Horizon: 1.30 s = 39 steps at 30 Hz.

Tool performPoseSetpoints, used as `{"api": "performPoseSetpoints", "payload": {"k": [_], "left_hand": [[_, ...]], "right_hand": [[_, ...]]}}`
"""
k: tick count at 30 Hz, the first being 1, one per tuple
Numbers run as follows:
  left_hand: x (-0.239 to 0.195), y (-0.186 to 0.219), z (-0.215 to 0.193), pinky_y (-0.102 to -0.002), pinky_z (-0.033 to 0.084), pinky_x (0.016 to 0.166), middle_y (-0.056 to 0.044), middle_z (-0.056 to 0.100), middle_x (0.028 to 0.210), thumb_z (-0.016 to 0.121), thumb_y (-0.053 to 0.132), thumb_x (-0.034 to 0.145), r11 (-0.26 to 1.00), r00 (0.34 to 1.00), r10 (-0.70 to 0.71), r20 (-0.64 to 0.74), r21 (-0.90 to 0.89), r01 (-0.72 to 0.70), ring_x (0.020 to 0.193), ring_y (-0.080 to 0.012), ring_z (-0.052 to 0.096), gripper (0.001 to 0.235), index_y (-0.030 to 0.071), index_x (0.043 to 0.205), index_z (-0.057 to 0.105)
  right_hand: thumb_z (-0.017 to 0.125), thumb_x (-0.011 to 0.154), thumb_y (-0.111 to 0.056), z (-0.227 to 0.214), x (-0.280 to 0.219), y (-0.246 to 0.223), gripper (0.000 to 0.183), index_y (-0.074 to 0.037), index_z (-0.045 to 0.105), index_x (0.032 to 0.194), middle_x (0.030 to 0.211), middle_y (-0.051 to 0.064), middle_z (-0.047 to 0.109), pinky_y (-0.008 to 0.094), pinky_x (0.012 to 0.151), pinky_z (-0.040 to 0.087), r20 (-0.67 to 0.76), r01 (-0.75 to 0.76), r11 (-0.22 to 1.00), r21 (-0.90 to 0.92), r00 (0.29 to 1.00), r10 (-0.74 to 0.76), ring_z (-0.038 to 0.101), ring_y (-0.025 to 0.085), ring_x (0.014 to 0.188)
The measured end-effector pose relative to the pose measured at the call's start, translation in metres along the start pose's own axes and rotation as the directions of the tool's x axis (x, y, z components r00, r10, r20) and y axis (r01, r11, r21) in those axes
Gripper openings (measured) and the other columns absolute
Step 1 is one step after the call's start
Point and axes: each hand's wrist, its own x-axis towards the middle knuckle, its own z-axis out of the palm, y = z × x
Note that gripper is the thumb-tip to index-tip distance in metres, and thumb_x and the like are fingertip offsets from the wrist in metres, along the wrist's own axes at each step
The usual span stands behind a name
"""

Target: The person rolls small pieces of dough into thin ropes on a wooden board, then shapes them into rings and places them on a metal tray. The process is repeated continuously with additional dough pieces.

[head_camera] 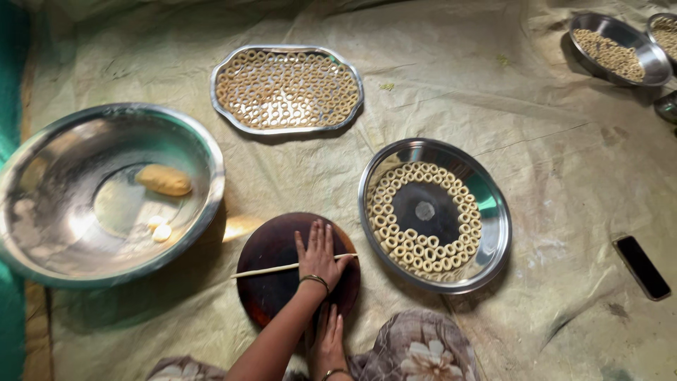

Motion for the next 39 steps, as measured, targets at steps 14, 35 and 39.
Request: {"api": "performPoseSetpoints", "payload": {"k": [14,35,39], "left_hand": [[0.019,-0.009,-0.016,-0.068,-0.008,0.118,-0.011,0.002,0.172,0.027,0.074,0.096,0.978,0.979,0.201,0.027,0.058,-0.202,0.157,-0.0242,-0.006,0.097,0.007,0.163,0.008],[0.028,0.020,-0.007,-0.066,-0.007,0.119,-0.012,0.002,0.171,0.023,0.075,0.095,0.990,0.992,0.120,-0.034,0.077,-0.117,0.156,-0.0258,-0.008,0.098,0.006,0.162,0.005],[0.026,0.022,-0.008,-0.068,-0.007,0.118,-0.012,0.003,0.171,0.022,0.075,0.096,0.989,0.991,0.126,-0.049,0.079,-0.121,0.157,-0.0262,-0.008,0.096,0.007,0.162,0.006]], "right_hand": [[0.043,0.099,-0.018,-0.006,0.004,0.001,0.058,0.008,0.034,0.150,0.150,0.050,0.019,0.073,0.111,0.015,0.095,0.006,0.994,0.112,0.995,-0.017,0.014,0.067,0.141],[0.038,0.101,-0.041,-0.018,0.012,-0.011,0.075,0.005,0.023,0.158,0.161,0.036,0.019,0.073,0.112,0.016,0.077,-0.021,0.990,-0.136,0.996,0.032,0.014,0.065,0.143],[0.036,0.098,-0.046,-0.012,0.021,-0.008,0.078,0.002,0.018,0.156,0.161,0.036,0.014,0.075,0.108,0.015,0.270,0.024,0.997,-0.078,0.963,-0.002,0.010,0.065,0.142]]}}
